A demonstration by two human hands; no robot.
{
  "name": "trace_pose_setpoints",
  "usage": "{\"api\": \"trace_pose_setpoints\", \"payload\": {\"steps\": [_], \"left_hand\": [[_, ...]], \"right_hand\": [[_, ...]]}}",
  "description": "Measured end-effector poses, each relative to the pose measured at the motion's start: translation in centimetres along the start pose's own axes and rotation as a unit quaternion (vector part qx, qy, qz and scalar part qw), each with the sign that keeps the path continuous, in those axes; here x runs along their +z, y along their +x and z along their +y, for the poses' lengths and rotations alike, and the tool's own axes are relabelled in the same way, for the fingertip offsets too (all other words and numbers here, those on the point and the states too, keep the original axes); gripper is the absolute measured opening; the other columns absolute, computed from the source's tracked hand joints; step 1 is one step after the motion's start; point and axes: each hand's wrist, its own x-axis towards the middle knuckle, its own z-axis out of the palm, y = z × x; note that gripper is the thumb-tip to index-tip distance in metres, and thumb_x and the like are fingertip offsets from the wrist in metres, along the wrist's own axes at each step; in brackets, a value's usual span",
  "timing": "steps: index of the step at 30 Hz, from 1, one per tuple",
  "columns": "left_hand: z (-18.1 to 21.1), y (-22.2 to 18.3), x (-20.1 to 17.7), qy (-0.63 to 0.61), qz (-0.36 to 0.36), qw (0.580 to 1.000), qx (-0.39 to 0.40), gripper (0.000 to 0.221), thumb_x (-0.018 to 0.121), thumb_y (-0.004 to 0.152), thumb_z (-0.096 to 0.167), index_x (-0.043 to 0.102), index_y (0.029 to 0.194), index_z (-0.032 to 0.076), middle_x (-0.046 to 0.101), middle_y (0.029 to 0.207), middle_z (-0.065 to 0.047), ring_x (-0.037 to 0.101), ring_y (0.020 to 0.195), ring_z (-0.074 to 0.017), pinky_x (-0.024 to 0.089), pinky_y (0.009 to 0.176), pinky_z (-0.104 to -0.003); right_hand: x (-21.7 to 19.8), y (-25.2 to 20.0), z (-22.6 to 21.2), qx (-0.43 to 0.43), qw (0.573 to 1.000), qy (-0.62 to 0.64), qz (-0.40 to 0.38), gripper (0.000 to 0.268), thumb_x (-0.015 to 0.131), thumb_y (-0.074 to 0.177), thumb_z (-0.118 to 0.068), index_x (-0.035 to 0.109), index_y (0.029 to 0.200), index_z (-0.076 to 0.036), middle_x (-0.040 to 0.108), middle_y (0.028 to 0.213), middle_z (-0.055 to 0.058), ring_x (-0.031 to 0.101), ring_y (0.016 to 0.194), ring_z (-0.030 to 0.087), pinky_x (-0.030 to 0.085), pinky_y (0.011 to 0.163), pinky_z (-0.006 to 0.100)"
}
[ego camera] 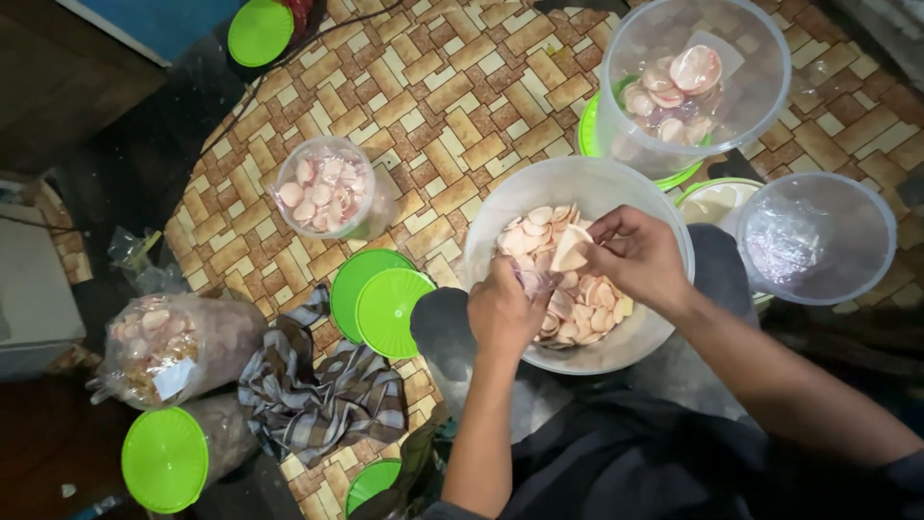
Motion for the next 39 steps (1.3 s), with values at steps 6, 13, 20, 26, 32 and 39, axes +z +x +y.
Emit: {"api": "trace_pose_setpoints", "payload": {"steps": [6,13,20,26,32,39], "left_hand": [[-0.4,-0.4,0.3,0.025,-0.010,0.999,0.021,0.055,0.066,0.066,0.052,0.050,0.092,0.006,0.059,0.060,-0.009,0.062,0.053,-0.0315,0.049,0.060,-0.041],[0.0,0.0,-1.0,0.014,-0.056,0.998,0.007,0.048,0.061,0.072,0.039,0.046,0.101,0.004,0.062,0.065,-0.012,0.064,0.059,-0.0321,0.048,0.065,-0.041],[0.7,0.3,-1.9,-0.026,-0.038,0.999,-0.020,0.044,0.057,0.071,0.031,0.042,0.104,0.007,0.063,0.066,-0.008,0.064,0.060,-0.0307,0.048,0.066,-0.039],[-0.1,0.7,-3.5,-0.278,-0.097,0.955,-0.048,0.053,0.065,0.070,0.018,0.037,0.114,0.006,0.065,0.080,-0.017,0.065,0.068,-0.0357,0.050,0.064,-0.041],[-1.7,2.0,-4.2,-0.387,-0.124,0.903,-0.141,0.009,0.058,0.085,0.009,0.063,0.093,0.006,0.069,0.073,-0.012,0.065,0.060,-0.0190,0.053,0.053,-0.030],[-0.5,2.2,-4.1,-0.360,-0.061,0.915,-0.175,0.007,0.060,0.086,0.015,0.065,0.087,0.011,0.066,0.062,-0.006,0.058,0.058,-0.0127,0.049,0.057,-0.030]], "right_hand": [[1.1,-0.5,3.8,-0.050,0.993,-0.103,0.006,0.022,0.075,0.069,0.000,0.066,0.090,0.000,0.059,0.067,0.010,0.060,0.059,0.014,0.051,0.053,0.023],[3.7,-1.7,2.3,-0.292,0.915,-0.277,0.034,0.013,0.079,0.066,-0.014,0.070,0.075,-0.016,0.065,0.064,-0.003,0.065,0.059,0.016,0.050,0.055,0.025],[3.7,-1.7,2.7,-0.308,0.906,-0.289,0.003,0.014,0.077,0.065,-0.010,0.069,0.076,-0.013,0.063,0.063,0.004,0.063,0.061,0.026,0.050,0.056,0.035],[3.1,-1.3,3.6,-0.307,0.919,-0.244,0.049,0.013,0.078,0.068,-0.009,0.069,0.076,-0.012,0.066,0.066,0.003,0.064,0.064,0.025,0.049,0.059,0.032],[3.3,-1.4,2.4,-0.337,0.918,-0.209,0.033,0.012,0.077,0.069,-0.003,0.068,0.075,-0.008,0.067,0.070,0.005,0.065,0.065,0.026,0.050,0.060,0.031],[2.9,-1.8,0.9,-0.315,0.929,-0.195,-0.022,0.013,0.072,0.071,-0.003,0.070,0.083,-0.006,0.066,0.074,0.008,0.066,0.068,0.028,0.050,0.062,0.034]]}}
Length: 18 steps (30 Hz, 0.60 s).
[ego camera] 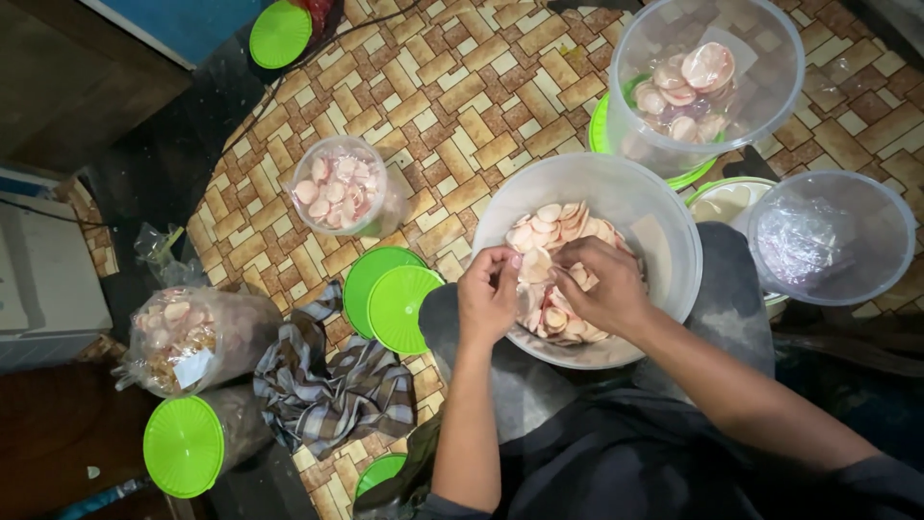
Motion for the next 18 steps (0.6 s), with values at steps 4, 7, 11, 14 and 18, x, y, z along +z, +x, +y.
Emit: {"api": "trace_pose_setpoints", "payload": {"steps": [4,7,11,14,18], "left_hand": [[-0.2,-0.3,0.3,0.007,-0.004,1.000,-0.013,0.006,0.062,0.085,0.017,0.065,0.087,0.012,0.066,0.061,-0.007,0.059,0.056,-0.0156,0.048,0.055,-0.031],[-0.2,-0.4,0.6,-0.009,-0.005,1.000,-0.021,0.006,0.059,0.086,0.014,0.064,0.087,0.011,0.066,0.063,-0.009,0.060,0.060,-0.0160,0.049,0.056,-0.032],[0.6,-0.6,1.1,-0.061,0.006,0.998,-0.029,0.007,0.059,0.087,0.015,0.064,0.088,0.010,0.069,0.074,-0.010,0.062,0.071,-0.0142,0.051,0.059,-0.029],[0.8,-0.6,1.4,-0.073,0.005,0.997,-0.029,0.009,0.059,0.088,0.016,0.063,0.089,0.007,0.070,0.084,-0.013,0.065,0.078,-0.0187,0.053,0.061,-0.031],[-0.6,-0.3,1.8,-0.074,-0.011,0.997,-0.015,0.008,0.056,0.090,0.014,0.062,0.088,0.008,0.066,0.075,-0.011,0.061,0.071,-0.0151,0.052,0.062,-0.029]], "right_hand": [[-0.2,0.1,-0.4,0.009,1.000,0.000,0.005,0.021,0.072,0.073,-0.005,0.068,0.093,-0.005,0.065,0.075,0.008,0.066,0.071,0.027,0.051,0.065,0.034],[-0.4,0.3,-0.7,-0.017,0.999,0.039,-0.022,0.023,0.070,0.073,-0.002,0.068,0.095,-0.004,0.064,0.076,0.010,0.065,0.067,0.029,0.049,0.060,0.035],[-0.4,-0.5,0.4,-0.017,0.999,0.038,-0.025,0.033,0.077,0.067,-0.004,0.067,0.098,-0.005,0.065,0.076,0.009,0.065,0.068,0.027,0.050,0.063,0.033],[-0.7,-0.4,0.2,-0.013,0.999,0.033,-0.020,0.031,0.076,0.067,0.000,0.067,0.097,-0.005,0.064,0.072,0.007,0.065,0.064,0.024,0.050,0.060,0.032],[-1.4,-0.5,0.6,0.022,0.997,0.041,-0.054,0.030,0.075,0.067,0.002,0.068,0.095,-0.005,0.065,0.068,0.006,0.065,0.061,0.023,0.051,0.058,0.033]]}}
